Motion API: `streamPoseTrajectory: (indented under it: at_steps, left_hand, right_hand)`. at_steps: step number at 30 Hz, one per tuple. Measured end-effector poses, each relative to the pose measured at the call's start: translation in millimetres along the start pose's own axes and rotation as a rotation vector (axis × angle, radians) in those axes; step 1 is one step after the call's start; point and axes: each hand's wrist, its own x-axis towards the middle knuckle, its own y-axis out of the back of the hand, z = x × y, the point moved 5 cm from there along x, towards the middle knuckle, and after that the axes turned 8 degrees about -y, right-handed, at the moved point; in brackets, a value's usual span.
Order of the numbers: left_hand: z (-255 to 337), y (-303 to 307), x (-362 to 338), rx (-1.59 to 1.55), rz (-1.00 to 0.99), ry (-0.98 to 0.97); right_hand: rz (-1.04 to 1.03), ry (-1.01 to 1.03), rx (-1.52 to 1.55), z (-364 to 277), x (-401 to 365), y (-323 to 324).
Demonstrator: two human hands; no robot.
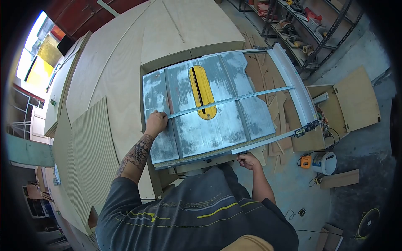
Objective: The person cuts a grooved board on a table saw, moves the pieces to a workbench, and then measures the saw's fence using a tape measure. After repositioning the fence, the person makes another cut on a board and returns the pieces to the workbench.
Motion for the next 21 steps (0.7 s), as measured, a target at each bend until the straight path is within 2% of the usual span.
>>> streamPoseTrajectory:
  at_steps: [8,12,14,16,19,21]
  left_hand:
    - [-3,-1,3,-0.029,-0.016,-0.009]
    - [-6,-3,-5,-0.072,-0.013,-0.058]
    - [2,-2,-11,-0.168,-0.052,-0.159]
    - [22,5,-31,-0.258,-0.072,-0.137]
    - [36,-2,-64,-0.324,-0.062,-0.054]
    - [41,-19,-86,-0.300,-0.066,-0.018]
  right_hand:
    - [-0.065,-0.017,-0.006,-2,-3,-5]
    - [0.008,0.120,0.068,5,-4,-4]
    - [0.085,0.200,0.055,11,-13,-1]
    - [0.059,0.268,0.234,19,-20,11]
    - [0.144,0.299,0.270,18,-43,29]
    - [0.396,0.212,0.233,25,-41,62]
